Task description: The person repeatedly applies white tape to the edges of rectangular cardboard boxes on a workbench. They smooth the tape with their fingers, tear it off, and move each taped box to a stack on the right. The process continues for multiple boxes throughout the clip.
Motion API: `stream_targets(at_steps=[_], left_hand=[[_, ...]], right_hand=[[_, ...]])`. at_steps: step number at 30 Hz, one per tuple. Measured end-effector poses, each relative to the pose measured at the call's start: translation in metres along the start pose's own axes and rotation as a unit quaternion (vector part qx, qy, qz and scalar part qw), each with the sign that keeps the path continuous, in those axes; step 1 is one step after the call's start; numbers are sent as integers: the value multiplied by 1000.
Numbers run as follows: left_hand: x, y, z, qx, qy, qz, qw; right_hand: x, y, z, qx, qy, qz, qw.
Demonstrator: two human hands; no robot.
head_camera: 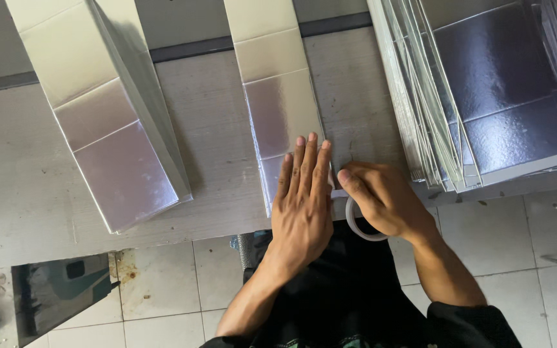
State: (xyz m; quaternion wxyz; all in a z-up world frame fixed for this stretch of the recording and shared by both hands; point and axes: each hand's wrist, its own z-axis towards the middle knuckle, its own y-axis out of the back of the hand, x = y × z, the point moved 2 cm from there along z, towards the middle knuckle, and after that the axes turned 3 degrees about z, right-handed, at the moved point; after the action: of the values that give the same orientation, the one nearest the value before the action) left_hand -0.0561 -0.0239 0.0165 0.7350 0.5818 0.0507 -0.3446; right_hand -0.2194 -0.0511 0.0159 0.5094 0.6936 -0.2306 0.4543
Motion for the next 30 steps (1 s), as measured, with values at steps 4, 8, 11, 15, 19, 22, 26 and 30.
stream_targets(at_steps=[4,8,11,15,19,22,26,30], left_hand=[[-4,-3,1,-7,1,12,1000],[-2,-9,1,-6,12,37,999],[-1,-11,-1,-7,9,53,999],[-3,-2,-1,16,1,96,995],[3,13,-2,58,-36,44,997],[8,29,-4,105,-50,-63,991],[24,38,-6,81,-52,40,995],[27,42,-6,87,-59,5,994]], right_hand=[[9,0,2,-9,2,0,1000],[5,-6,5,-79,101,16,992],[-27,-15,-38,-199,236,8,951],[58,15,-52,-341,397,35,852],[25,3,-62,-287,306,87,904],[5,-1,-58,-175,221,133,950],[8,-9,-53,-137,118,113,977],[3,-10,-50,-148,80,137,976]])
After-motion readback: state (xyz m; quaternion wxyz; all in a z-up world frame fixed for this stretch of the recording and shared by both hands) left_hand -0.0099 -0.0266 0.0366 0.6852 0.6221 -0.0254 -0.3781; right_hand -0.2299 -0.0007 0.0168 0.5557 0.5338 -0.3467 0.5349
